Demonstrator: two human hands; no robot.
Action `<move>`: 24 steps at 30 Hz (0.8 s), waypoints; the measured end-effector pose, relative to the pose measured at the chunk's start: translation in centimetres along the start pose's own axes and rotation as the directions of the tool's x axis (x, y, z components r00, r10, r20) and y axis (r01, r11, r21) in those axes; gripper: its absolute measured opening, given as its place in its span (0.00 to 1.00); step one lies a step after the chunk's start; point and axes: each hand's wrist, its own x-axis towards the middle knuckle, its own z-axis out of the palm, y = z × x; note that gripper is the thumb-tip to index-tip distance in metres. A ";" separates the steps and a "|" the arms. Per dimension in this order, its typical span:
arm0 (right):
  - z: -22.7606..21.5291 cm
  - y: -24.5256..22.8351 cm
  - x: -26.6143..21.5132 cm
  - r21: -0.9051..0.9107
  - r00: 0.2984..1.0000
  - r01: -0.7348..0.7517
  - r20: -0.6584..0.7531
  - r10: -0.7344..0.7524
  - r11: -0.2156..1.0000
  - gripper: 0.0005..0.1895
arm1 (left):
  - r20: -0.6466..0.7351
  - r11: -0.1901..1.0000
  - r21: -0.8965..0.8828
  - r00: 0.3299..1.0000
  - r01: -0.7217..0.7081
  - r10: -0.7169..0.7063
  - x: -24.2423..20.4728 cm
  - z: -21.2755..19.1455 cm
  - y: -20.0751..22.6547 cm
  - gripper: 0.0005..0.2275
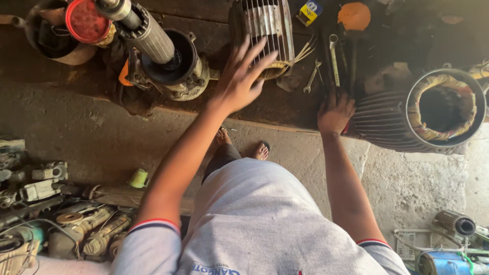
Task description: The person cleans a motor shaft with a rag, applies lubricant, and then attaches the motor housing to the shaft. They use a screwdriver to tighten the housing and then place the assembled motor on the workbench.
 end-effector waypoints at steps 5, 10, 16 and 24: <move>0.5 0.6 0.1 -0.013 0.999 -0.020 0.030 0.020 1.000 0.33 | -0.013 0.999 -0.027 0.999 -0.034 0.034 -7.9 -3.0 0.9 0.22; 2.3 1.4 -0.4 -0.048 1.000 0.017 0.020 -0.016 0.999 0.29 | -0.141 0.975 -0.044 0.965 0.218 -0.222 -14.3 -6.8 1.1 0.14; 2.8 2.2 -0.3 -0.053 0.999 0.007 0.033 -0.006 0.999 0.28 | -0.525 0.917 -0.013 0.777 0.400 -0.346 -17.0 -9.2 -2.8 0.08; -3.4 -3.4 1.4 0.078 0.994 -0.102 0.036 0.099 0.992 0.27 | -0.404 0.718 -0.211 0.609 0.663 -0.682 -16.0 -12.0 -18.6 0.22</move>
